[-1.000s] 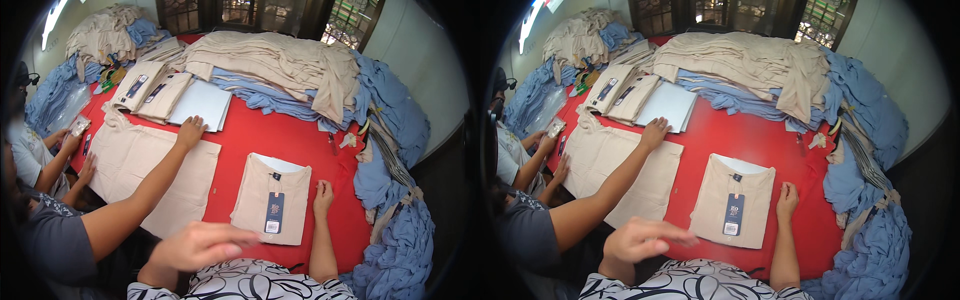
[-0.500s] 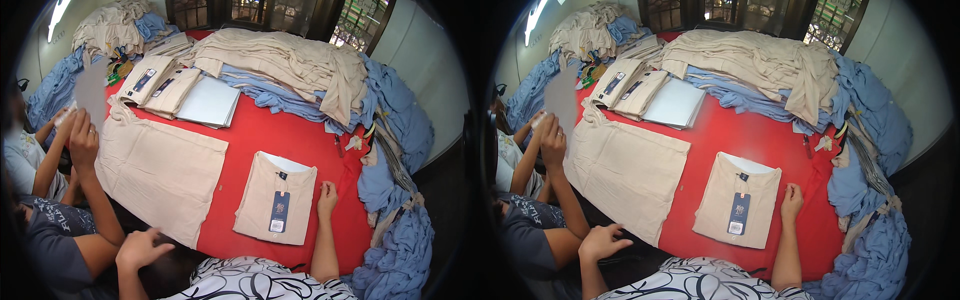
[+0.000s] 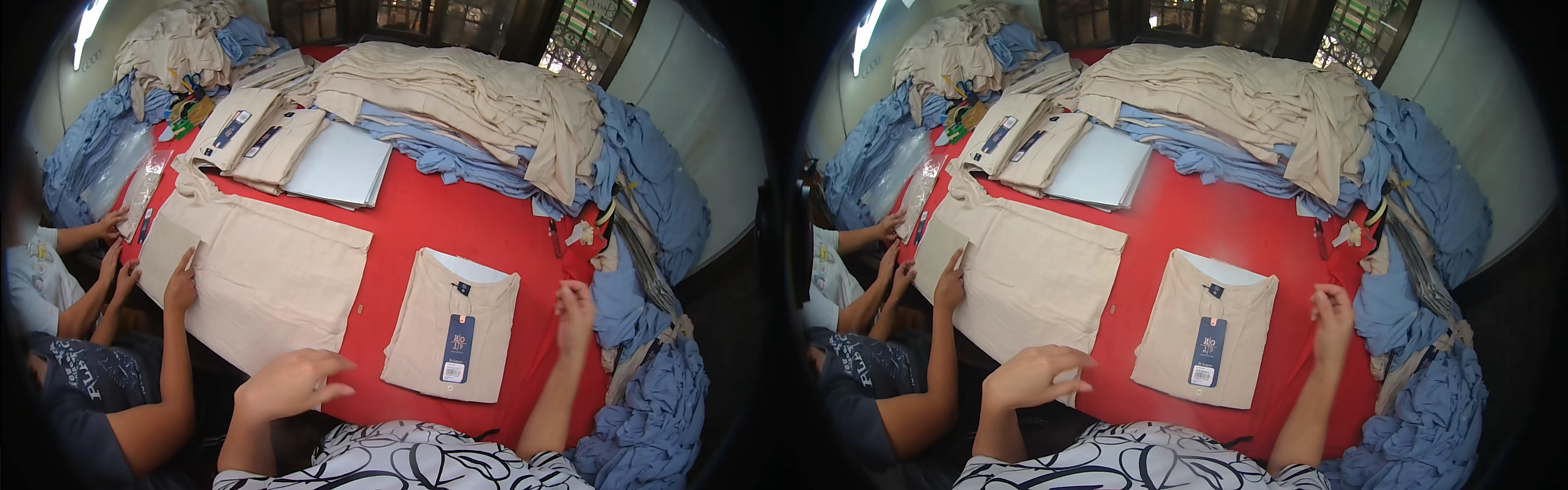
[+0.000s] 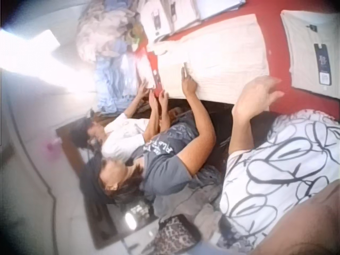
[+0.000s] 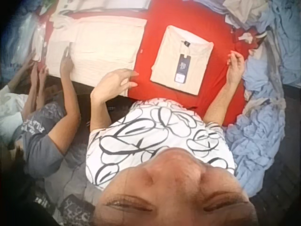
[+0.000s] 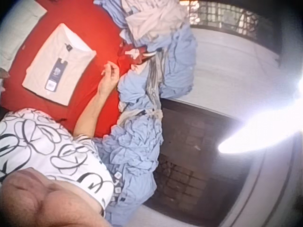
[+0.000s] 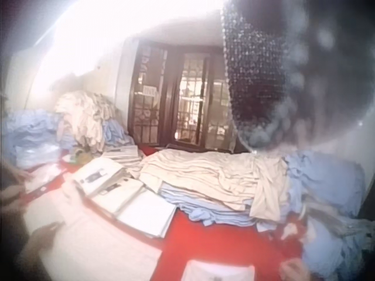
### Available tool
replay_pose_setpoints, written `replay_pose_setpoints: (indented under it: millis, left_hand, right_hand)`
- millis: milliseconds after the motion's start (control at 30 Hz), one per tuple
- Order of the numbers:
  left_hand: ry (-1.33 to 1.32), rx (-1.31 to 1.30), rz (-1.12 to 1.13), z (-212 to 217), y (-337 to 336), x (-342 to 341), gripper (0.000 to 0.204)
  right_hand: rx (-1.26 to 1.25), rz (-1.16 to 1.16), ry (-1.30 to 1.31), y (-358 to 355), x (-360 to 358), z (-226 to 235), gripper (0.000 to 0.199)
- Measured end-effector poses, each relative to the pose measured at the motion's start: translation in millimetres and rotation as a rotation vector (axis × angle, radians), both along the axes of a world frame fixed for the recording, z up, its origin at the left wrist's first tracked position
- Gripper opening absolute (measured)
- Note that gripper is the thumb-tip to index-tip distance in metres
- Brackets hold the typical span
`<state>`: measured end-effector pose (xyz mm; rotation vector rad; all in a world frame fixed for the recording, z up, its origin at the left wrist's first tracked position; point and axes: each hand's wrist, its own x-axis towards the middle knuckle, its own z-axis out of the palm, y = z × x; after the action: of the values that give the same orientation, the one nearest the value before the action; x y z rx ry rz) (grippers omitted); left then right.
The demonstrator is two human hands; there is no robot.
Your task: The person folds shirts by hand on a table, smoothing the fabric and using a card to guide the folds before stacking them.
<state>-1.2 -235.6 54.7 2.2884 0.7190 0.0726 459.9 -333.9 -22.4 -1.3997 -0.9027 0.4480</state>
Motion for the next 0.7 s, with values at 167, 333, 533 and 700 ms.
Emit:
replay_pose_setpoints:
  millis: [167,333,533,700]
  left_hand:
    - [-0.790,0.041,-1.019,148.0,5.3,20.3,0.028]
    - [-0.502,0.006,-0.921,123.7,46.6,37.9,0.027]
    - [0.417,0.166,-0.151,19.7,129.7,18.6,0.026]
    - [0.549,0.170,-0.038,0.1,138.1,1.6,0.024]
  right_hand:
    - [0.069,0.744,-0.840,-93.7,-41.6,188.6,0.006]
    - [-0.156,0.888,-0.825,-108.7,-80.8,186.9,0.009]
    - [-0.270,0.801,-0.724,-135.3,-80.3,176.8,0.014]
    - [-0.297,0.789,-0.698,-133.1,-77.3,179.7,0.018]
